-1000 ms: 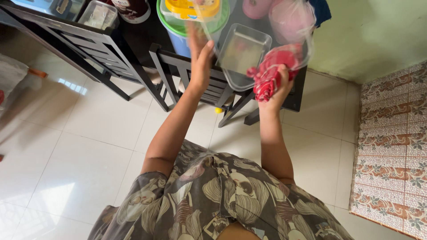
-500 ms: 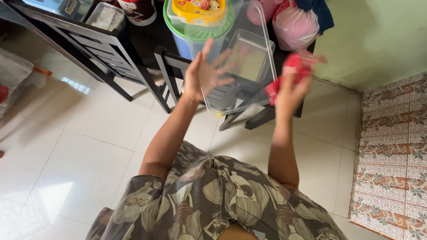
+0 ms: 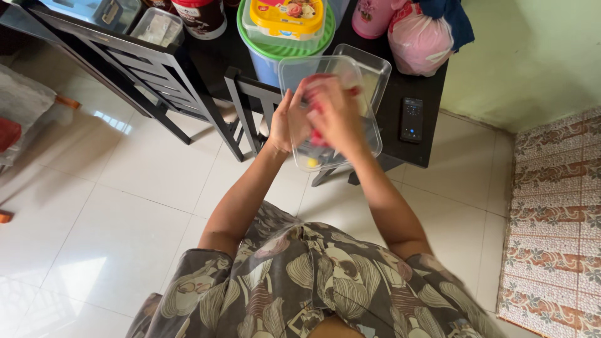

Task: The person wipes the inside and outside of a clear plastic container and a metal tray using a red cloth. They then wipe a yellow plastic lid. The items are handled one at a time and placed back on the table.

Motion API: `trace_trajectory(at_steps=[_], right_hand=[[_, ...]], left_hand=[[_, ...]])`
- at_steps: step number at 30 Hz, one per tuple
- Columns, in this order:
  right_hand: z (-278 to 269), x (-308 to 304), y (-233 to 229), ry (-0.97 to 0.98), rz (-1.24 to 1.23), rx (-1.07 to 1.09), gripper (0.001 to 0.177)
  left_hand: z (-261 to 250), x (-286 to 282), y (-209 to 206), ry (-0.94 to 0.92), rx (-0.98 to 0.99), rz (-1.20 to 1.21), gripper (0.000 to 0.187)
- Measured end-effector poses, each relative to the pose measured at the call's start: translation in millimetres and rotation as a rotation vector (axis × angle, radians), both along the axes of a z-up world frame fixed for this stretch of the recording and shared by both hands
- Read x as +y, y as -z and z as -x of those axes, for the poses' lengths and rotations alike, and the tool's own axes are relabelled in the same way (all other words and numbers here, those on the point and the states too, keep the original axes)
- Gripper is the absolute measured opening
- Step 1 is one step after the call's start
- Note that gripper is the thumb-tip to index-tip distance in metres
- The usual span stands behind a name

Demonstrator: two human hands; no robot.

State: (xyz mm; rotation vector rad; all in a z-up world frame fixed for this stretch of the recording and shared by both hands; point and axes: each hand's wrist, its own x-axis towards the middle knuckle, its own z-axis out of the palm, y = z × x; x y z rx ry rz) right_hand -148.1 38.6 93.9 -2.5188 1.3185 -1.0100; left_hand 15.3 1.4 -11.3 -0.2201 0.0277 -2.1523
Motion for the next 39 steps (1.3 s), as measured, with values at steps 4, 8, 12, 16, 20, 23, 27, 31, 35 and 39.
trace_trajectory(at_steps=[4, 8, 12, 16, 20, 23, 27, 31, 35, 39], right_hand=[[-14.6, -7.9, -0.9, -0.248, 0.303, 0.069, 0.04], [-2.2, -31.6, -9.3, 0.147, 0.021, 0.05, 0.032], [-4.0, -29.3, 3.5, -0.274, -0.097, -0.064, 0.028], [-10.6, -21.3, 13.8, -0.172, 0.238, 0.125, 0.046], [-12.4, -26.6, -5.9, 0.142, 0.312, -0.001, 0.046], [-18.0, -25.4, -29.3, -0.009, 0.345, 0.013, 0.049], [-12.4, -29.7, -56.5, -0.06, 0.376, -0.022, 0.044], [-6.3, -40.9, -63.0, 0.055, 0.29, -0.237, 0.045], [-18.5, -49.3, -49.0, -0.129, 0.472, -0.033, 0.051], [-22.5, -93.6, -38.2, 0.057, 0.389, -0.25, 0.043]], left_hand=[[-4.2, 1.7, -3.2, -0.049, 0.031, 0.048, 0.055], [-1.1, 8.0, -18.3, -0.039, -0.428, 0.147, 0.059], [-0.9, 6.1, -33.0, -0.088, -0.394, 0.117, 0.068], [-3.6, 15.5, -33.8, 0.015, 0.002, -0.006, 0.077], [2.5, 18.8, -38.3, 0.026, -0.634, 0.336, 0.08], [6.7, 11.7, -50.1, -0.003, -0.585, 0.295, 0.09], [-1.0, 16.3, -60.6, -0.048, -0.667, 0.518, 0.097], [-9.6, 15.6, -67.9, -0.056, -0.814, 0.652, 0.092], [-16.5, -1.4, -80.8, -0.091, -0.708, 0.497, 0.083], [-46.9, -14.7, -103.4, -0.171, -0.841, 0.599, 0.081]])
